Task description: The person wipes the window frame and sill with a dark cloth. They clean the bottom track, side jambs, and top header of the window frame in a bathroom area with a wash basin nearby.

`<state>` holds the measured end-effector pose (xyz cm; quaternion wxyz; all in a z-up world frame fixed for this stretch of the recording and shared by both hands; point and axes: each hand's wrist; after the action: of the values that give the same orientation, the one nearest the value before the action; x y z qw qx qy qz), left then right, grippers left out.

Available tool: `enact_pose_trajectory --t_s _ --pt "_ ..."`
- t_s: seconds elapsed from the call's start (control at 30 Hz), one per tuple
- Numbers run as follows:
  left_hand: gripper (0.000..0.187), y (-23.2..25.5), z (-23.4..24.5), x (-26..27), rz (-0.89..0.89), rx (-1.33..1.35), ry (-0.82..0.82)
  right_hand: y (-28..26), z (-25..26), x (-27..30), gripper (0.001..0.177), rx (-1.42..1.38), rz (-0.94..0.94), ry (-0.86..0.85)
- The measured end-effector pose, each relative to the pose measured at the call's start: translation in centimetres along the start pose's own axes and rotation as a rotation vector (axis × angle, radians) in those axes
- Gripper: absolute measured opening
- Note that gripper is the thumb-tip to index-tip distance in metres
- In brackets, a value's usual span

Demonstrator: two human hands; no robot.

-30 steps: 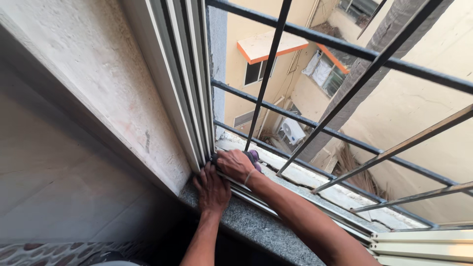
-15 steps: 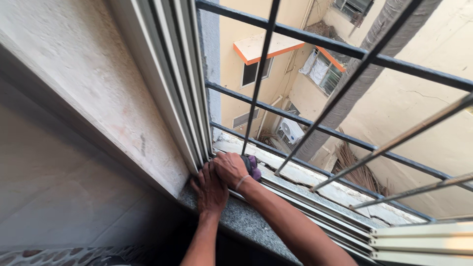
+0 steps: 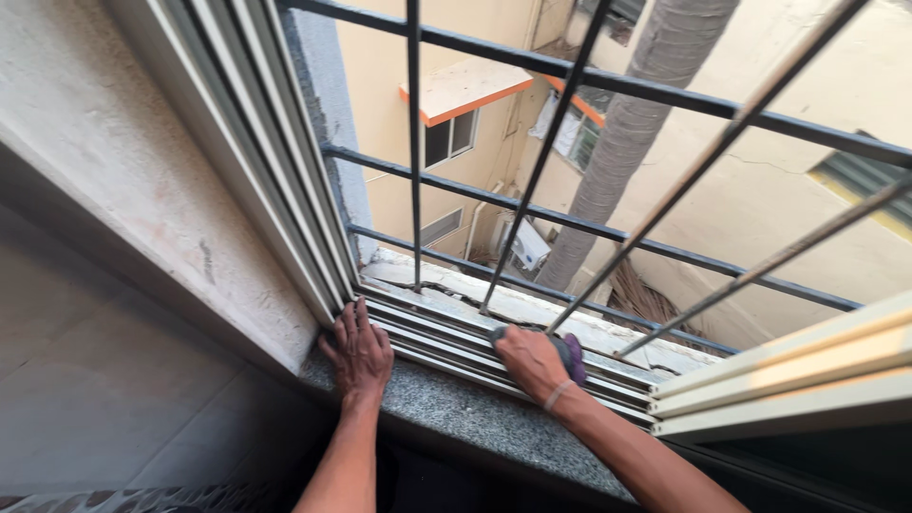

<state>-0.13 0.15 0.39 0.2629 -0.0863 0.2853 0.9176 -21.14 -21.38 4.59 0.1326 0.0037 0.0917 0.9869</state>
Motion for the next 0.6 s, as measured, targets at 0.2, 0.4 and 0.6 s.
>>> enact_pose_trajectory --t_s 0.2,0.4,0.6 --pt "0.057 -0.1 -0.1 0.2 -0.036 -0.004 0.035 6.2 0.7 8.6 0.010 0.069 -0.177 -0.097" --pt "0.057 -0.3 0.0 0.6 -0.051 0.003 0.031 8.5 2.8 11.4 0.009 0.069 -0.302 -0.190" --pt "0.056 0.3 0.2 0.7 -0.070 0.023 -0.002 6.6 3.3 9.5 0.008 -0.049 -0.350 -0.117"
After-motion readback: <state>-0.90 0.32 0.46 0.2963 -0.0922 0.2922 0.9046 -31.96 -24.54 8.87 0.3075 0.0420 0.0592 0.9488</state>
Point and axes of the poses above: each hand's wrist, its own x-axis away from the middle knuckle, its own z-axis out of the back of the hand, y = z × x, and after that the axes turned 7 degrees about x, right-handed
